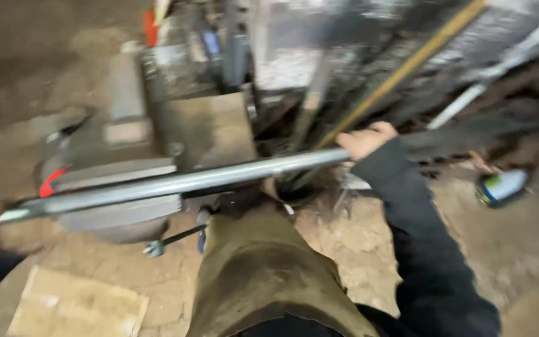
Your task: The person places a long metal rod across a bench vise and measures it with a tape measure. They mark the rod with a scribe at the measured point, reposition the rod in the vise, and repeat measuring and marking at other points along the rod.
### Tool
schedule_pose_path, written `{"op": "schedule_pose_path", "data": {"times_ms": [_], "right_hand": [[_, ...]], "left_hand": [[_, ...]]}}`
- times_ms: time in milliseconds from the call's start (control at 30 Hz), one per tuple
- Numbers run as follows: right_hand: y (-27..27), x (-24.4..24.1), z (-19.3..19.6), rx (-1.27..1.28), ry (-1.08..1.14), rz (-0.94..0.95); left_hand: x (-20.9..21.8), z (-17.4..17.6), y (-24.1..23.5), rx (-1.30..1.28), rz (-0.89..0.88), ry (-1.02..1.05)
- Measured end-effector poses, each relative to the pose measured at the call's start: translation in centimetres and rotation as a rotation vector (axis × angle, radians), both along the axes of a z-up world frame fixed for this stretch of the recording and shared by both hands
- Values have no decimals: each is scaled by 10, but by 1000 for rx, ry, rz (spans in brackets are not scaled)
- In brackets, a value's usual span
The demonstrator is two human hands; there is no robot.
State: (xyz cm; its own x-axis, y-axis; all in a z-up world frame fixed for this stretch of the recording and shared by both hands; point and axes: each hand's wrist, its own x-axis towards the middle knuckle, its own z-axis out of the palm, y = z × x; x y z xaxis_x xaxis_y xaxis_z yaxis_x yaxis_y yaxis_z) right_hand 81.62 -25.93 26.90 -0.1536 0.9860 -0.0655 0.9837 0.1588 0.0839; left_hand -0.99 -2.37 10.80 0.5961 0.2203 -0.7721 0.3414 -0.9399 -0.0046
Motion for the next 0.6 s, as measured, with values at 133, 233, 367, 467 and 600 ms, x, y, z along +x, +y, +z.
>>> {"op": "schedule_pose_path", "data": {"times_ms": [133,233,367,467,600], "right_hand": [[-8,7,-22,130,-68,-124],[-5,-16,-13,141,-122,-232],[-10,-30,-26,233,-129,-362],[-21,-57,-26,312,-113,-469],[-37,-92,-31,574,-87,-606]], "left_hand": [[152,178,-34,601,665,-579],[140,155,-4,435,663,-442],[123,99,22,199,530,-644],[150,137,14,323,494,-267],[153,147,16,292,447,-382]]}}
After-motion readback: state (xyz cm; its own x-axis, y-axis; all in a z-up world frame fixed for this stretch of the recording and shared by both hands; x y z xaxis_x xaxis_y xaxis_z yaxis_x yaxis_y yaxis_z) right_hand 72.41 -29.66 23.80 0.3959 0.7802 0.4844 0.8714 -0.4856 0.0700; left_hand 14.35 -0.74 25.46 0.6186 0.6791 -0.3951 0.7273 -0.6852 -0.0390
